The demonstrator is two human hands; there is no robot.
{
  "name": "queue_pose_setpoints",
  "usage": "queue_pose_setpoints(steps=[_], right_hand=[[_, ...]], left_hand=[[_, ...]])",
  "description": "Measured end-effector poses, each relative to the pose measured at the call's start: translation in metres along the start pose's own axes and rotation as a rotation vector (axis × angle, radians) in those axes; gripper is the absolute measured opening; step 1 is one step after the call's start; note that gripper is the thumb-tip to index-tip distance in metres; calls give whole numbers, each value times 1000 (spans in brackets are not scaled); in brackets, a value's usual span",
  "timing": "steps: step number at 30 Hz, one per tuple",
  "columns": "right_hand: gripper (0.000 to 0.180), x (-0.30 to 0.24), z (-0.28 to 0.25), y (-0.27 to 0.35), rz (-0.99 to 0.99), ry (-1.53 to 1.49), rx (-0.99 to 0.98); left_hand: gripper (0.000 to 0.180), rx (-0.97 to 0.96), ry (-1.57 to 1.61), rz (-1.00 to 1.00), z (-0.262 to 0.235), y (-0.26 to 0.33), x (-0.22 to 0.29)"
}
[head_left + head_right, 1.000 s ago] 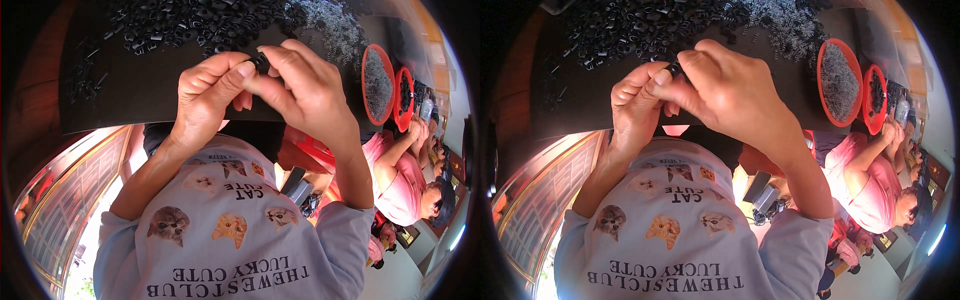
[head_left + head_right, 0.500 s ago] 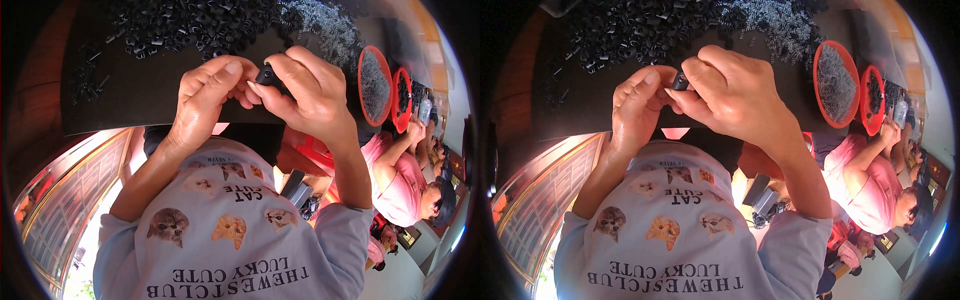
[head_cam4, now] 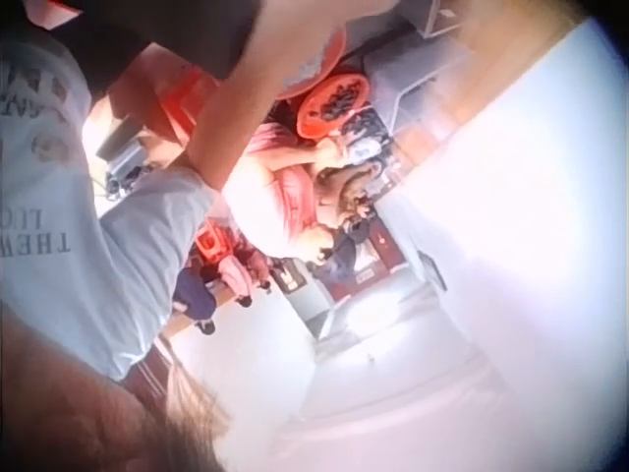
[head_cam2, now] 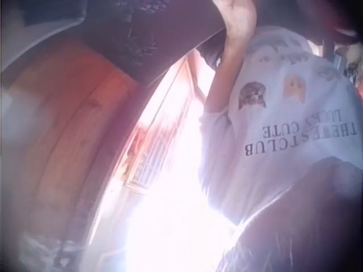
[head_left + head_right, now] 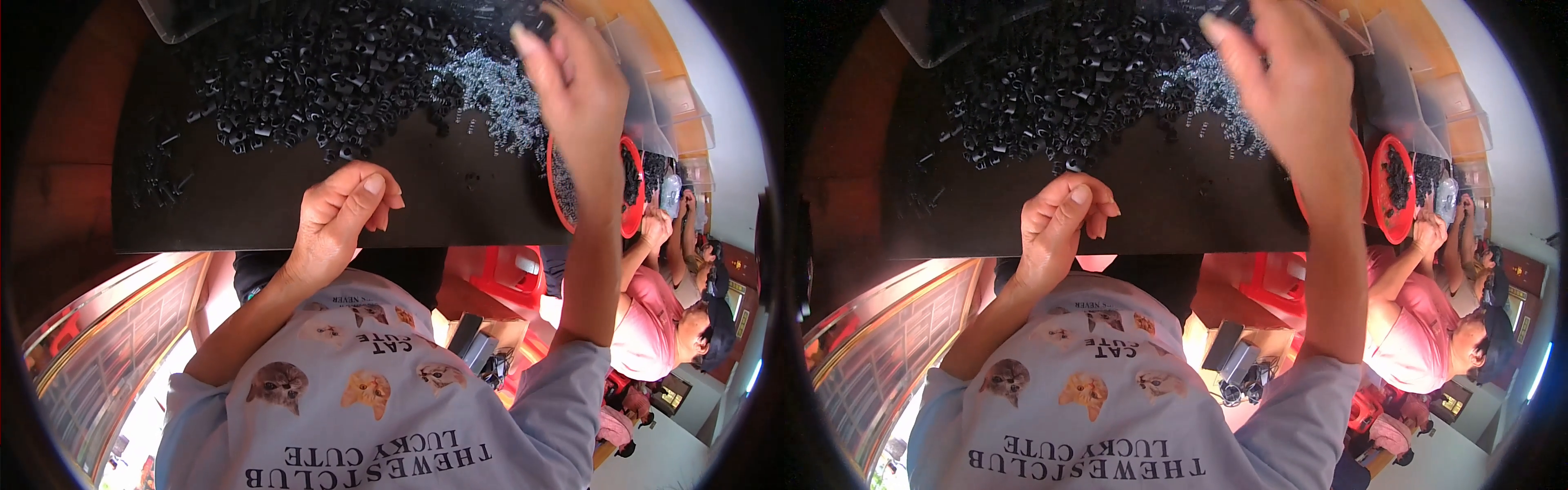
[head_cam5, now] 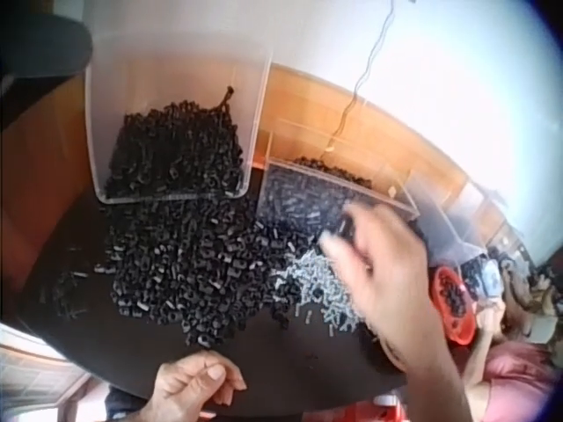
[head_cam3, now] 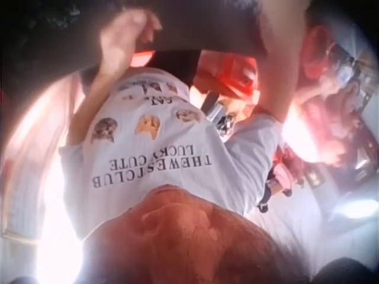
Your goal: The person empties plastic parts from a container onto the table and assembles cord locks by inserting springs into plastic components by hand.
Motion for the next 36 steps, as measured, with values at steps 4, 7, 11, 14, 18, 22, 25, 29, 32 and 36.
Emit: queue_pose_setpoints(steps=[4, 7, 11, 14, 18, 22, 25, 29, 32, 36], right_hand=[[16, 97, 14, -32, 40, 279, -56], [31, 122, 18, -55, 356, 35, -98], [31, 128, 17, -52, 285, 10, 18], [42, 104, 59, -30, 196, 53, -294], [13, 30, 79, 18, -8, -204, -404], [9, 7, 98, 51, 7, -165, -549], [12, 1, 101, 54, 4, -153, -523], [14, -5, 114, 44, 29, -124, -465], [15, -16, 126, 41, 26, -75, -474], [17, -19, 135, 47, 26, -15, -564]], left_hand=[[29, -25, -18, -3, 9, -1, 0], [30, -15, -16, -13, 6, -2, 0], [29, -18, -33, -23, 9, -3, 0], [27, -3, -33, -27, 5, -1, -1], [27, -61, -123, -5, 9, -3, 2], [27, -92, -177, 7, 12, -2, 4], [27, -93, -171, 6, 13, -2, 2], [26, -61, -185, -3, 13, -2, 4], [26, -70, -184, 38, 15, -2, 6], [28, -39, -138, 13, 12, -1, 4]])
Point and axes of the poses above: each hand's wrist, its own y-axis away from the middle knuckle, its own z-axis out of the palm, x = y × z, the point moved 10 cm from there along -y, towards the middle knuckle, and after that the axes turned 8 degrees about y, right-handed, at the moved point
